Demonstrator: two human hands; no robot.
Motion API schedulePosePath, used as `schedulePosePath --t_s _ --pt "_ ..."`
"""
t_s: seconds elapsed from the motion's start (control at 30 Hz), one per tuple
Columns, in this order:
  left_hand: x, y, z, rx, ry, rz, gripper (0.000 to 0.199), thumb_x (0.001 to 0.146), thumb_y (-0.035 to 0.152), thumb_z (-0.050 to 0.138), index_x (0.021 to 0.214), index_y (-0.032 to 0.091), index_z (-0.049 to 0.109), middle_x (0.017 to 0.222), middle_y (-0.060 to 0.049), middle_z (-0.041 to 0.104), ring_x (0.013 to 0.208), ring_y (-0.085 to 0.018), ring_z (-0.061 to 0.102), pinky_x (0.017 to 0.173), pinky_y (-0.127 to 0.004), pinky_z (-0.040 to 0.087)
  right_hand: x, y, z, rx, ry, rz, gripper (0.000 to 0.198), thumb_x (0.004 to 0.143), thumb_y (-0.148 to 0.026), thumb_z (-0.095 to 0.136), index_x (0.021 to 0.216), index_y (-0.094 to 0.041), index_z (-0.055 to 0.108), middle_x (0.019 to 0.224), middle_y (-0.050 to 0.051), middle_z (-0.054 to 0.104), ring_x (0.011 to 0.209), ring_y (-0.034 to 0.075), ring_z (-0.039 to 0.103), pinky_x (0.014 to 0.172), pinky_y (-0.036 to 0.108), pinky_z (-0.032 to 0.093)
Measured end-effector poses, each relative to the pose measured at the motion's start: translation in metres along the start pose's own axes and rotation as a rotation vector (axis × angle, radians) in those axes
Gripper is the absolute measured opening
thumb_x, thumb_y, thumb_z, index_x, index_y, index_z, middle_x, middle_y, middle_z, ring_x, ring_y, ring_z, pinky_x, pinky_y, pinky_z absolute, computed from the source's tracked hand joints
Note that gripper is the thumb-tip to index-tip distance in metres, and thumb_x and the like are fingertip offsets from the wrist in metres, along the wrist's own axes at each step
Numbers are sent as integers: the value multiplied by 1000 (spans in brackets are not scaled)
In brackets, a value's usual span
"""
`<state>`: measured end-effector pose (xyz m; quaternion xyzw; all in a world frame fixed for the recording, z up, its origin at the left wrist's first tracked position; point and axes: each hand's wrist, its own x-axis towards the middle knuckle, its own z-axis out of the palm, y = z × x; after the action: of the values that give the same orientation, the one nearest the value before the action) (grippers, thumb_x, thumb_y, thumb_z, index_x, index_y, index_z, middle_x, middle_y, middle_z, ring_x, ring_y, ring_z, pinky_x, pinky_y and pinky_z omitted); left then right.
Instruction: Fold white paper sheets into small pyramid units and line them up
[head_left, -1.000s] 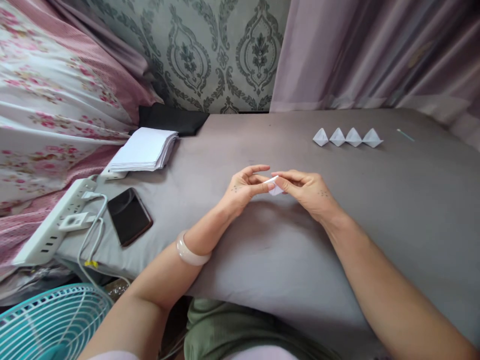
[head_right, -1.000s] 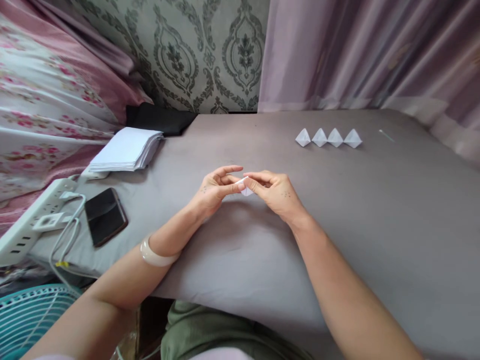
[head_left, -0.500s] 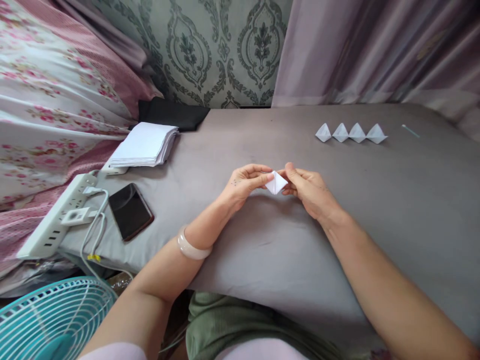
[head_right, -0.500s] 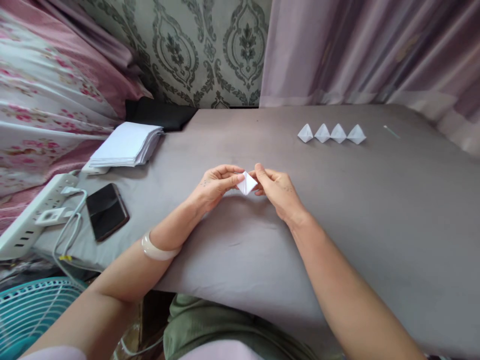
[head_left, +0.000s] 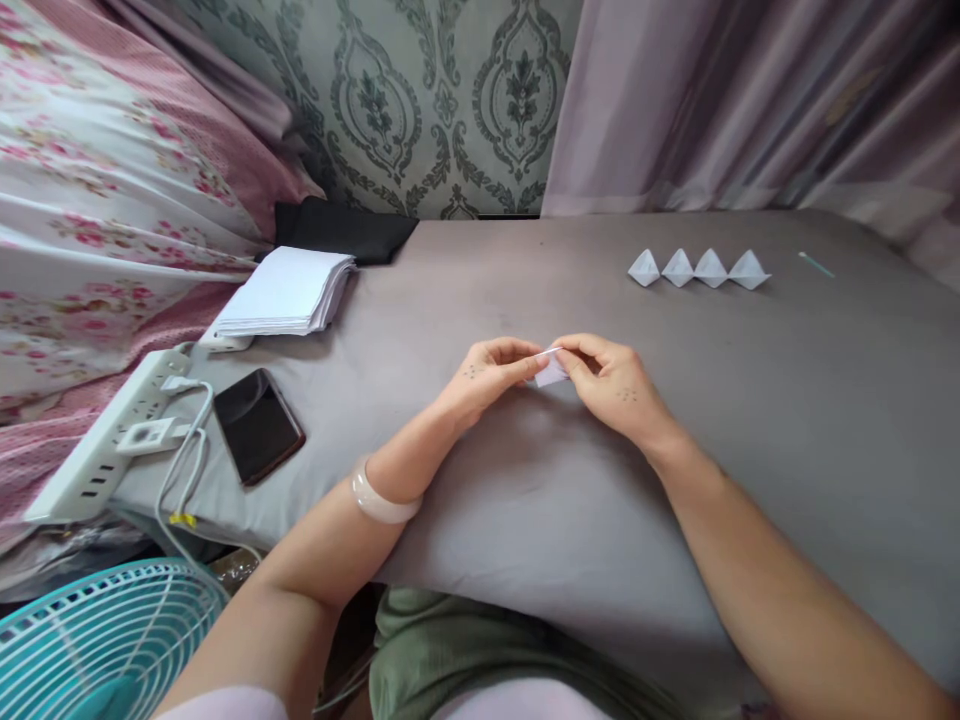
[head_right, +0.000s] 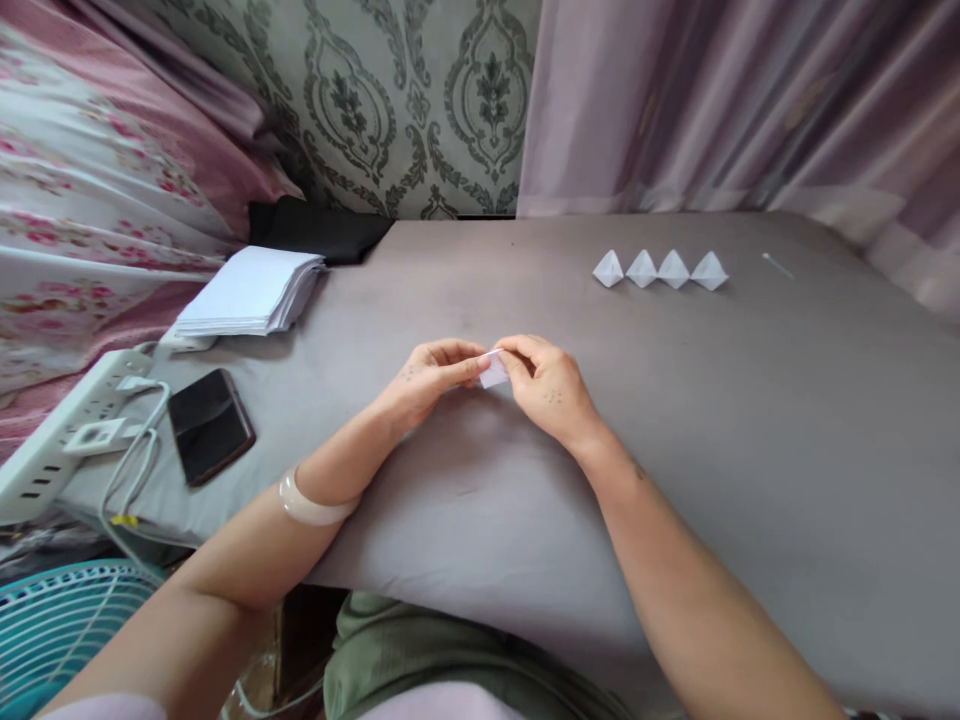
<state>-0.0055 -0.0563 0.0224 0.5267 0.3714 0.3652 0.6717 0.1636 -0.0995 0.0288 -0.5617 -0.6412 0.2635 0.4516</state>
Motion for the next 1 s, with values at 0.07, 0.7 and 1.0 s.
schedulePosePath --t_s 0.07,0.7,1.0 --pt "1 -3 0 19 -13 -44 27 67 34 80 78 12 70 69 -2 64 62 -8 54 62 -23 41 0 -1 0 53 33 21 27 87 -43 56 97 -23 71 97 5 71 85 19 63 79 34 50" --pt "7 -6 -12 487 104 258 13 82 24 59 85 13 65 79 -3 64 72 -11 57 64 -22 44 17 15 -8 -17 -345 237 26 84 -38 52 77 -18 66 69 0 63 64 13 53 61 25 39" --pt "6 -8 -19 911 -143 406 23 74 12 62 96 17 64 99 -4 61 74 -11 57 73 -25 49 24 38 10 -380 -256 -32 23 90 -31 50 92 -19 70 91 7 65 89 19 60 82 31 43"
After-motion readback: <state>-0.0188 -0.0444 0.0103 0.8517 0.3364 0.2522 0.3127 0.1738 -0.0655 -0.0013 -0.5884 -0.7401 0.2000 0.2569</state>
